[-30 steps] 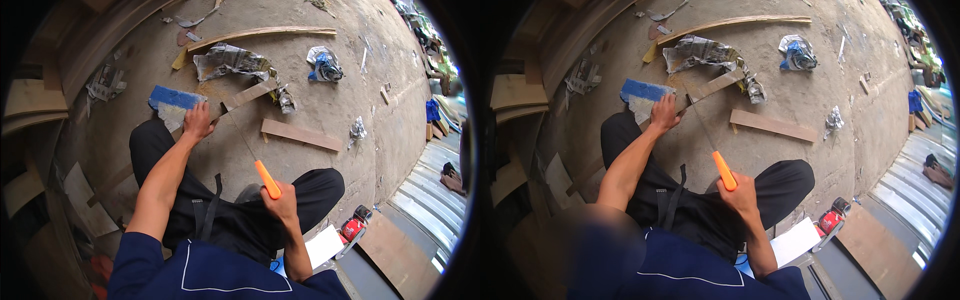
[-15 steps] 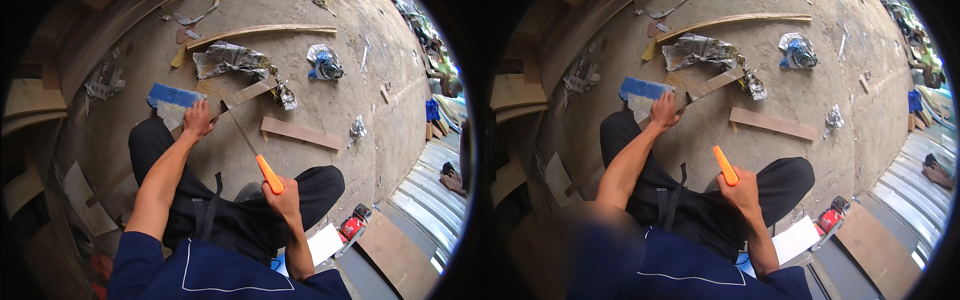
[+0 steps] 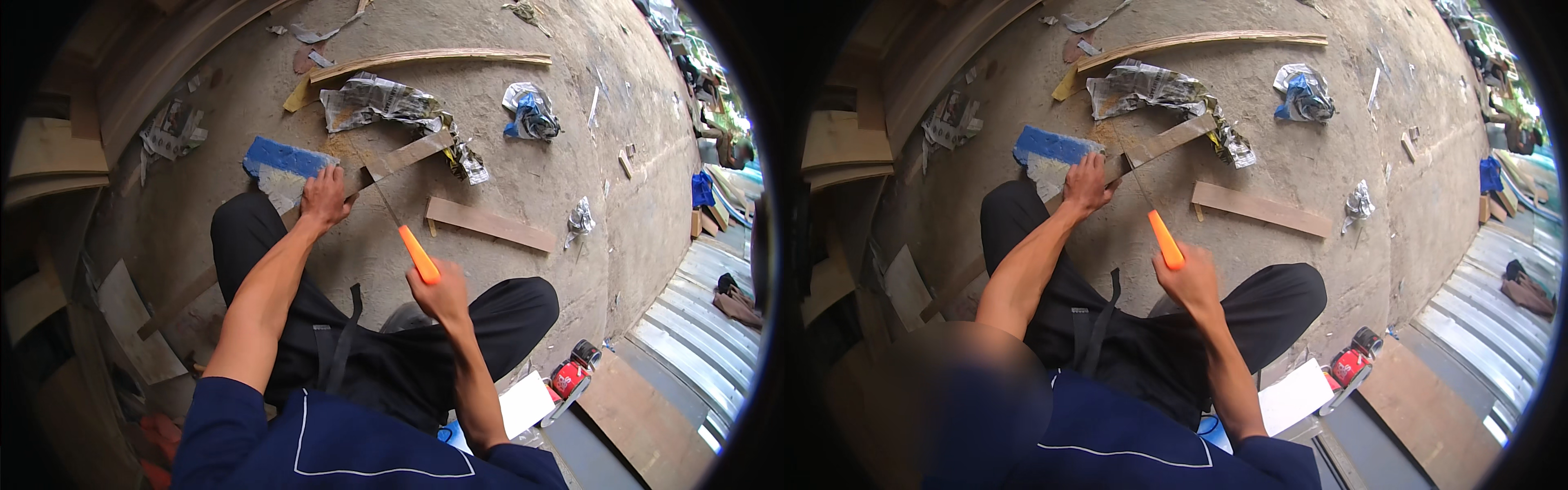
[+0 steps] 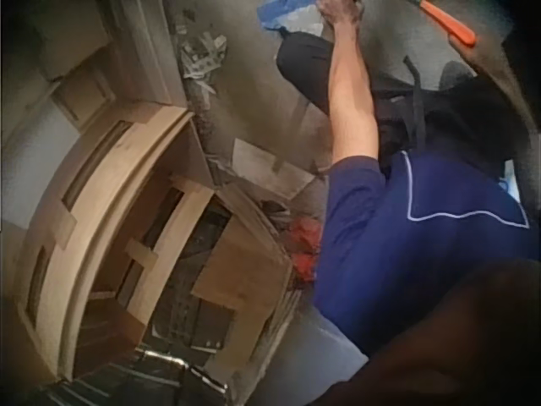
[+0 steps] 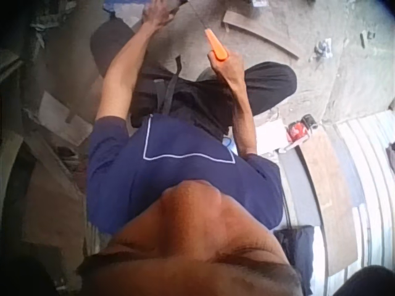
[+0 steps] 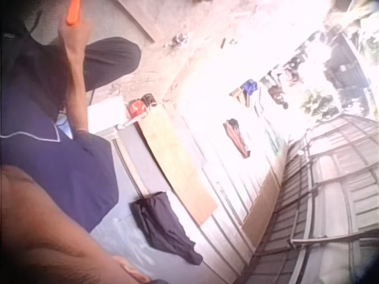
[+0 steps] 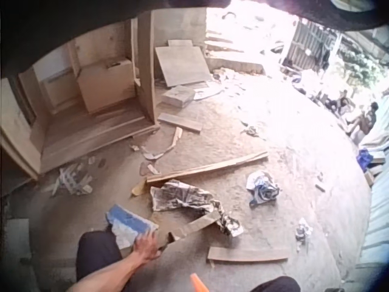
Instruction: The person sits on the floor and uses a hand saw to cut a small piece of wood. They hold the wood steady with one hand and saw with the other, producing sawdust as they work.
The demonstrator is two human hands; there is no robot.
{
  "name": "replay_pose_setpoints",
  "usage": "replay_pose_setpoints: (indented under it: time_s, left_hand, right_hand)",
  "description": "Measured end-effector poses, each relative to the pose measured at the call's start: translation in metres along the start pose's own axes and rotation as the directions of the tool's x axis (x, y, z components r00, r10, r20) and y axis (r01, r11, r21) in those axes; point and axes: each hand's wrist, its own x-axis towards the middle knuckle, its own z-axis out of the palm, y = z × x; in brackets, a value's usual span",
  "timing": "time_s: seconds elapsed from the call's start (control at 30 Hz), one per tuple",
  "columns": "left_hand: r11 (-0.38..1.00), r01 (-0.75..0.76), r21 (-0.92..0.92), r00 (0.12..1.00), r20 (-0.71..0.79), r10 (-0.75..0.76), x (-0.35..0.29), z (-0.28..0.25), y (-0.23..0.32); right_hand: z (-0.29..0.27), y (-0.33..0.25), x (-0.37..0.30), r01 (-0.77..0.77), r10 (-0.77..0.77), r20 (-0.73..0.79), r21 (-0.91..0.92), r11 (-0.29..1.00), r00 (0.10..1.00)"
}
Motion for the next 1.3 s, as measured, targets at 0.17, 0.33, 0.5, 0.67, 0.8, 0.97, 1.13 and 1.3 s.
replay_pose_setpoints:
  time_s: [0.17,0.33,0.5,0.67,0.8,0.97,1.13,1.3]
  left_hand:
    - [1.0,0.03,0.002,0.999,-0.013,-0.03,-0.004,0.005,-0.008]
    - [1.0,0.001,0.023,1.0,0.008,-0.001,0.001,-0.003,-0.006]
    - [0.998,0.055,-0.032,0.998,0.03,-0.054,0.003,-0.003,-0.003]
    - [1.0,0.026,0.003,1.0,0.006,-0.026,-0.001,-0.003,-0.006]
    - [1.0,0.012,-0.006,1.0,0.003,-0.012,0.003,-0.002,-0.009]
    - [0.998,0.049,-0.035,0.999,-0.005,-0.049,0.004,-0.002,-0.004]
    - [0.999,0.041,-0.026,0.999,0.008,-0.041,0.0,-0.004,-0.005]
    - [0.997,0.063,-0.042,0.998,0.01,-0.063,0.0,0.002,0.002]
  right_hand:
    - [0.009,0.003,0.007,0.03,-0.031,0.005,0.035,0.999,1.0]
    - [-0.009,0.011,-0.036,0.08,-0.074,-0.056,0.098,0.992,0.996]
    - [0.017,0.012,0.027,0.096,-0.095,-0.034,0.027,0.995,0.995]
    - [-0.008,0.016,-0.011,0.09,-0.091,0.008,0.07,0.993,0.996]
    - [-0.004,0.022,-0.011,0.13,-0.129,-0.036,0.02,0.991,0.991]
    - [0.023,0.014,0.037,0.152,-0.15,-0.05,0.028,0.988,0.987]
    - [-0.005,0.017,-0.016,0.1,-0.1,-0.004,0.08,0.992,0.995]
    - [0.023,0.027,0.029,0.062,-0.062,0.001,-0.035,0.997,0.998]
